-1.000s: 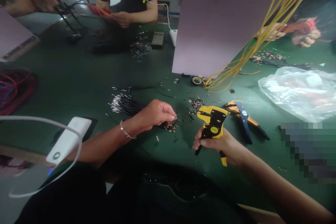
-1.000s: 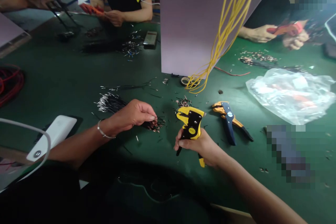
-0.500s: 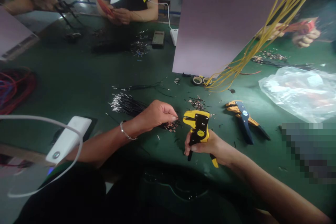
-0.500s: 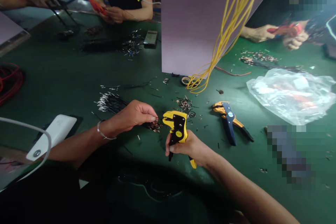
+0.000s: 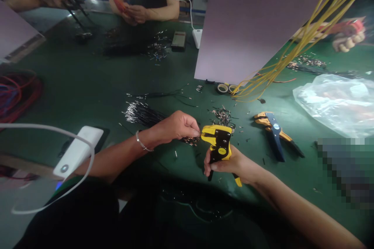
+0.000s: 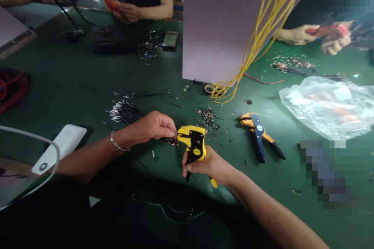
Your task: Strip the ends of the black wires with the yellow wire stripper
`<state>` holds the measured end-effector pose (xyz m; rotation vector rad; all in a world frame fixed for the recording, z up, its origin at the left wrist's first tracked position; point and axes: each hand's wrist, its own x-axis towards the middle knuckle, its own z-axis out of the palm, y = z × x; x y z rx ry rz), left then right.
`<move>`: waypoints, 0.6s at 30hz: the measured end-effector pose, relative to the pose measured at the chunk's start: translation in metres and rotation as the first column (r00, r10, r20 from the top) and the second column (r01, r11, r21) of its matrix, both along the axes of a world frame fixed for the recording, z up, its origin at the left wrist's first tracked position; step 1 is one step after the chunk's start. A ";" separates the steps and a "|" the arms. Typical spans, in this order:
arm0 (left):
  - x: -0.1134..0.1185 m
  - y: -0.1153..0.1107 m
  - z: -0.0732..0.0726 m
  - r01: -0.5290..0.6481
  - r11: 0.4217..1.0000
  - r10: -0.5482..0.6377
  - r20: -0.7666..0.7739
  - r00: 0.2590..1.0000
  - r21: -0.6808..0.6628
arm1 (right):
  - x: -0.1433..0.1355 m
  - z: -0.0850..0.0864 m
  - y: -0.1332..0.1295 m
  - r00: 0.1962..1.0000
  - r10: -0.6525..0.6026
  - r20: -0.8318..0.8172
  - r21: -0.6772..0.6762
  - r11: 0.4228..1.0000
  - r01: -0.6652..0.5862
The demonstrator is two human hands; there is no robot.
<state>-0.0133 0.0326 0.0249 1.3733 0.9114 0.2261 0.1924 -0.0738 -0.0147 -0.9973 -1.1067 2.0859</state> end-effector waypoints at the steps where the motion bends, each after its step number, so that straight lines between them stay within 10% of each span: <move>1: 0.000 0.000 0.000 0.002 1.000 -0.002 -0.004 1.000 -0.002 | 0.000 -0.001 0.000 1.000 0.001 0.005 0.005 1.000 -0.001; 18: 0.000 0.000 0.001 0.072 0.996 -0.073 -0.006 0.997 -0.050 | -0.001 0.002 -0.003 0.967 0.024 0.255 0.101 0.994 -0.051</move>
